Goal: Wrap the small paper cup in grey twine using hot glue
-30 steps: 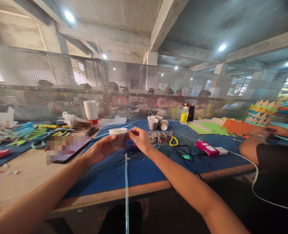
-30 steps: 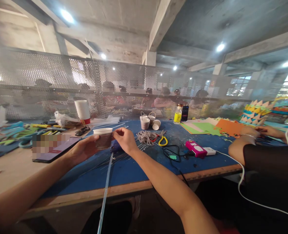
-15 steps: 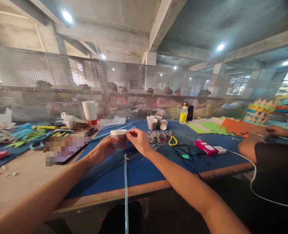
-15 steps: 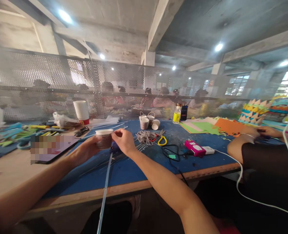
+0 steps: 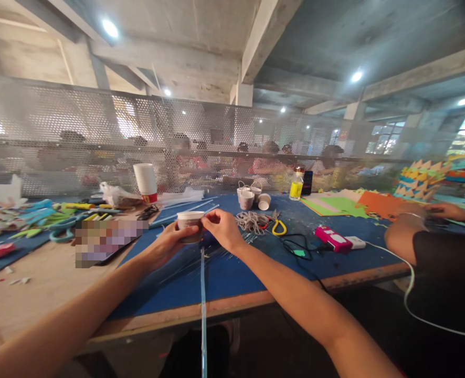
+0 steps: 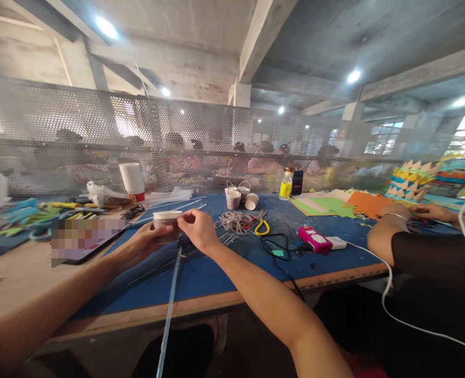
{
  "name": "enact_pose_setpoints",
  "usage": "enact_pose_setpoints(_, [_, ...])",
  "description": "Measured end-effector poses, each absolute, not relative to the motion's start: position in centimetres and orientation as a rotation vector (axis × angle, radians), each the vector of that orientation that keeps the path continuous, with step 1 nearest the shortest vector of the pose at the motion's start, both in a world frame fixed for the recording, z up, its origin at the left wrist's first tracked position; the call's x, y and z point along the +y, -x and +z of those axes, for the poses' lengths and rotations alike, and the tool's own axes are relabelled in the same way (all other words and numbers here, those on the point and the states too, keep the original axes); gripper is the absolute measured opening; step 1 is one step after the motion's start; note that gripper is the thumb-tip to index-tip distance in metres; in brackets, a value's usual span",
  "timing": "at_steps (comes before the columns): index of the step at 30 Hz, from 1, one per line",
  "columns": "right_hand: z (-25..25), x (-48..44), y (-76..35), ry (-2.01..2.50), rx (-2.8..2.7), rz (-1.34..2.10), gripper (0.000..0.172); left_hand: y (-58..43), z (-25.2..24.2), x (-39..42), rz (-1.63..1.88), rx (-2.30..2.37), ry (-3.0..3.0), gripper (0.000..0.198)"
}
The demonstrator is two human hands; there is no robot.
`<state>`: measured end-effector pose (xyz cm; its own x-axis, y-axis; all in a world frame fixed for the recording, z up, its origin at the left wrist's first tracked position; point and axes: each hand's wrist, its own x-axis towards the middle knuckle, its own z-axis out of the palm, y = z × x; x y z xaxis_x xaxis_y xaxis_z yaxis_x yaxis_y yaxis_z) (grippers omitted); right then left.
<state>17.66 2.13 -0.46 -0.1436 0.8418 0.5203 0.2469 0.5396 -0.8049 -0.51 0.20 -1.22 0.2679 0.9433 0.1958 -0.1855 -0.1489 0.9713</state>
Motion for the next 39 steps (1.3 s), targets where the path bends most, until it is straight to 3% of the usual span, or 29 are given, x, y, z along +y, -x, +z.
enact_pose_setpoints(24, [-0.4,2.5,-17.8,0.906,-1.594,0.877,0.01,0.5,-0.4,-0.4,1.14,0.759,-1.274,0.043])
enact_pose_setpoints(39, [-0.5,1.7,-17.6,0.779,-1.678,0.663,0.011,0.4,-0.2,-0.3,1.185,0.733,-1.247,0.045])
